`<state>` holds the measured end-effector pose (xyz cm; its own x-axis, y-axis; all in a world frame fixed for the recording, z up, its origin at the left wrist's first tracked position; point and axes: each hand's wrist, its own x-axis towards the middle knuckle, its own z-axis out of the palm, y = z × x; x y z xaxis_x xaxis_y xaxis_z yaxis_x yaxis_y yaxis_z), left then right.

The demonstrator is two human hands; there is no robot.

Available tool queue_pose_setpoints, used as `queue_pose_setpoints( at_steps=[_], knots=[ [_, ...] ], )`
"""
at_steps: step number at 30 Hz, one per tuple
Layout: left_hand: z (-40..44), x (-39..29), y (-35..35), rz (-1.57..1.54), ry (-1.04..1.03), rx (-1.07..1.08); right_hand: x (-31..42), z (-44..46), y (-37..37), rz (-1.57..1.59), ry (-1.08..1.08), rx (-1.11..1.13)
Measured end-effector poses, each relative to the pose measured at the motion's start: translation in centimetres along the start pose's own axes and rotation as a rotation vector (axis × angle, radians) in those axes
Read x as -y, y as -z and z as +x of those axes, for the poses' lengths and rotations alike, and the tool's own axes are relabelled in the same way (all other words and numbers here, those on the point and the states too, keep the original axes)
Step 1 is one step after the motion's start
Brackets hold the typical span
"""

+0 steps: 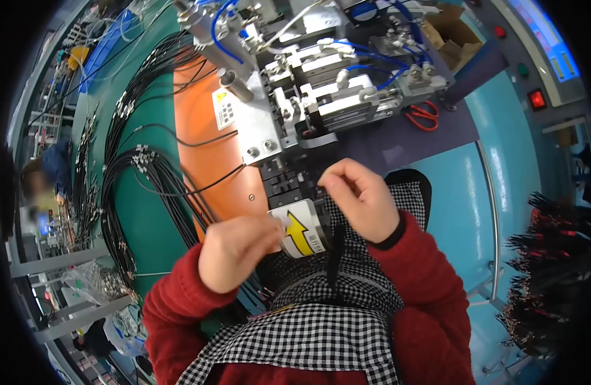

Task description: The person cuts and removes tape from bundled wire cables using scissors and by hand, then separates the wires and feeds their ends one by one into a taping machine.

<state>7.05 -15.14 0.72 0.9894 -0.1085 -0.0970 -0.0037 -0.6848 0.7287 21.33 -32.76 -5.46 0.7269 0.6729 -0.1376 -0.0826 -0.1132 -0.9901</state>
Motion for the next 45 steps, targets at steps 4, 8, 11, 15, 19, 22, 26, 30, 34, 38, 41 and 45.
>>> queue_pose_setpoints(
  at_steps=[4, 8, 11, 15, 19, 22, 26, 30, 34, 38, 41, 45],
  knots=[
    [1.9, -0.4, 0.5, -0.477, 0.333, -0.111, 1.9, -0.6, -1.4, 0.066, 0.139, -0.033],
    [2.4, 0.6, -1.0, -0.749, 0.277, -0.249, 2.7, -1.0, -2.0, -0.043, 0.228, -0.035],
    [2.4, 0.7, -1.1, -0.774, 0.235, -0.294, 2.8, -1.1, -2.8, -0.081, 0.280, -0.046],
    [2.5, 0.8, -1.2, -0.763, 0.208, -0.313, 2.8, -0.7, -3.7, -0.114, 0.328, -0.102],
    [2.2, 0.9, -1.3, -0.714, 0.205, -0.330, 2.9, -0.6, -4.1, -0.145, 0.359, -0.144],
    [1.9, 1.2, -1.4, -0.616, 0.223, -0.343, 3.2, -0.6, -4.4, -0.179, 0.370, -0.141],
    [2.2, 0.2, -1.9, -0.554, 0.257, -0.429, 2.9, -0.3, -4.3, -0.112, 0.355, -0.129],
    [2.3, 0.9, -2.5, -0.561, 0.154, -0.514, 2.5, 0.5, -3.5, 0.377, -0.004, 0.082],
    [2.4, 1.6, -3.2, -0.606, 0.034, -0.575, 2.6, 0.9, -2.9, 0.780, -0.363, 0.298],
    [2.6, 1.5, -3.4, -0.663, 0.005, -0.610, 3.4, 0.8, -2.7, 0.608, -0.335, 0.321],
    [2.5, 1.4, -3.2, -0.702, 0.032, -0.601, 3.9, 1.1, -2.7, 0.171, 0.095, 0.095],
    [2.3, 1.7, -3.3, -0.682, 0.066, -0.547, 5.0, 1.9, -1.9, -0.146, 0.377, 0.079]
  ],
)
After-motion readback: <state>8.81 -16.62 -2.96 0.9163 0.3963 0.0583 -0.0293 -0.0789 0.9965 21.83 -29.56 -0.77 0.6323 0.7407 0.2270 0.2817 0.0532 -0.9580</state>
